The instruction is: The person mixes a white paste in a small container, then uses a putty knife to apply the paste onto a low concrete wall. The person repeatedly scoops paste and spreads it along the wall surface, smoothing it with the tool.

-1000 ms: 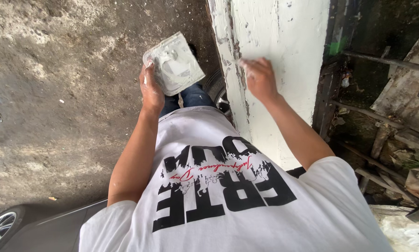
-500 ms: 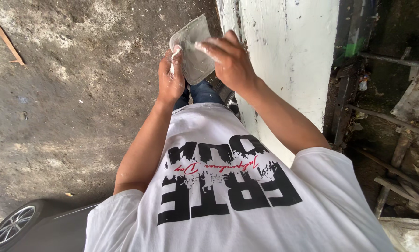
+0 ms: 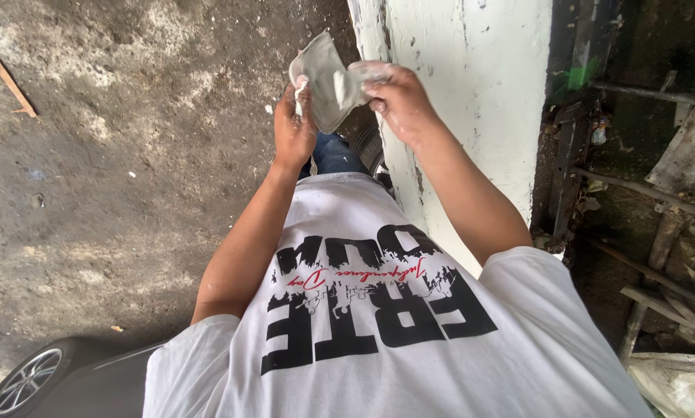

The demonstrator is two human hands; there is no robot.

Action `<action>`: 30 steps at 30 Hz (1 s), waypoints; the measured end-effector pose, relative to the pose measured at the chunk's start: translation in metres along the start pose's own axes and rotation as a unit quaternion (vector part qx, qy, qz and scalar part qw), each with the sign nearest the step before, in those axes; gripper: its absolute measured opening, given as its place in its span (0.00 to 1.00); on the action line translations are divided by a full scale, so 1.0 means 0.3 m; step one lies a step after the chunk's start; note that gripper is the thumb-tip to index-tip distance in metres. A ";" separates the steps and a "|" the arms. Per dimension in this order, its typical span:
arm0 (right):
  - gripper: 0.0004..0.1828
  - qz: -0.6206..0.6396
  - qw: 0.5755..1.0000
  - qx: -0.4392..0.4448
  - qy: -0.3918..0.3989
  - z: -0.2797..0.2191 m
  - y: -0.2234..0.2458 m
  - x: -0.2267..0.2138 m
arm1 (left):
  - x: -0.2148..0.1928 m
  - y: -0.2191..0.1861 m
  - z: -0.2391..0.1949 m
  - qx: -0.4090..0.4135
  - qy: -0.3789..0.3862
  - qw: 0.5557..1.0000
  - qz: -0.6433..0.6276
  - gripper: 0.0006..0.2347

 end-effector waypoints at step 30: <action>0.24 -0.658 0.609 -0.429 -0.111 -0.027 0.009 -0.164 | -0.120 0.100 -0.040 -0.172 -0.035 0.983 -0.061 0.27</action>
Point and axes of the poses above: each hand's wrist, its own z-axis towards the middle knuckle, its own x-axis out of the palm, y = z × x, the point moved 6 cm from there along z, towards the middle knuckle, and after that the axes turned 2 degrees about -y, right-handed, at the moved point
